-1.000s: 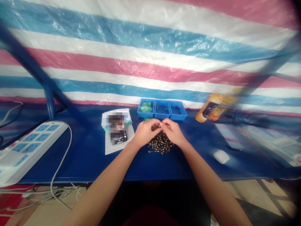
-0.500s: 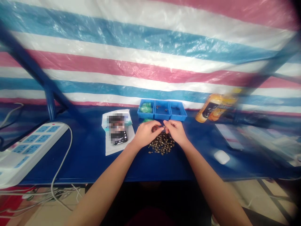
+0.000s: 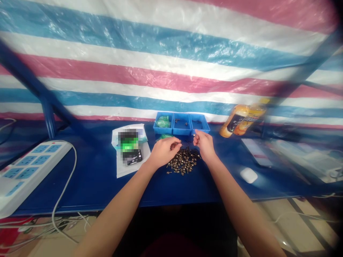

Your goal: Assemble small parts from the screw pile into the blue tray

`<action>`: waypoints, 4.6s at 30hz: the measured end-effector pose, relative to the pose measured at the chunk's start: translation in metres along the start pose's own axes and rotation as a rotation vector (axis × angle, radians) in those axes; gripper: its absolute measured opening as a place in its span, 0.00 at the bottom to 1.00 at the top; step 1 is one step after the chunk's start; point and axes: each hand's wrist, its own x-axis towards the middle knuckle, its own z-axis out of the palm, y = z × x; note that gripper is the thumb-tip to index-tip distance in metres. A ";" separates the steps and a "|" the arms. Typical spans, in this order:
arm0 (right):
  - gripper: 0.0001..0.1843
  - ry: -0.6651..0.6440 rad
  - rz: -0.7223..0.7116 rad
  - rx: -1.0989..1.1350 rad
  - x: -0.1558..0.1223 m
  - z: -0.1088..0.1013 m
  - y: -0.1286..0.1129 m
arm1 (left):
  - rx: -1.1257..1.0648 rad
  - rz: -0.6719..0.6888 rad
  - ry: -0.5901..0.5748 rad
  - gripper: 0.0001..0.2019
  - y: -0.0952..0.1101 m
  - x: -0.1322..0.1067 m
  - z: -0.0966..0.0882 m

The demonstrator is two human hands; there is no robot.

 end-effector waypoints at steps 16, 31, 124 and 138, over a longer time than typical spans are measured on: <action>0.20 -0.020 0.007 0.004 -0.002 0.003 0.000 | 0.015 -0.018 -0.021 0.10 0.004 0.000 -0.002; 0.20 -0.041 0.011 -0.004 -0.002 0.004 0.002 | 0.009 -0.017 -0.033 0.09 0.000 -0.001 0.002; 0.21 -0.044 0.242 0.278 0.009 -0.010 -0.005 | 0.028 -0.017 -0.050 0.10 0.001 -0.001 -0.001; 0.18 -0.427 -0.342 -1.240 -0.008 -0.012 -0.002 | 0.018 -0.027 -0.057 0.10 0.000 -0.002 -0.001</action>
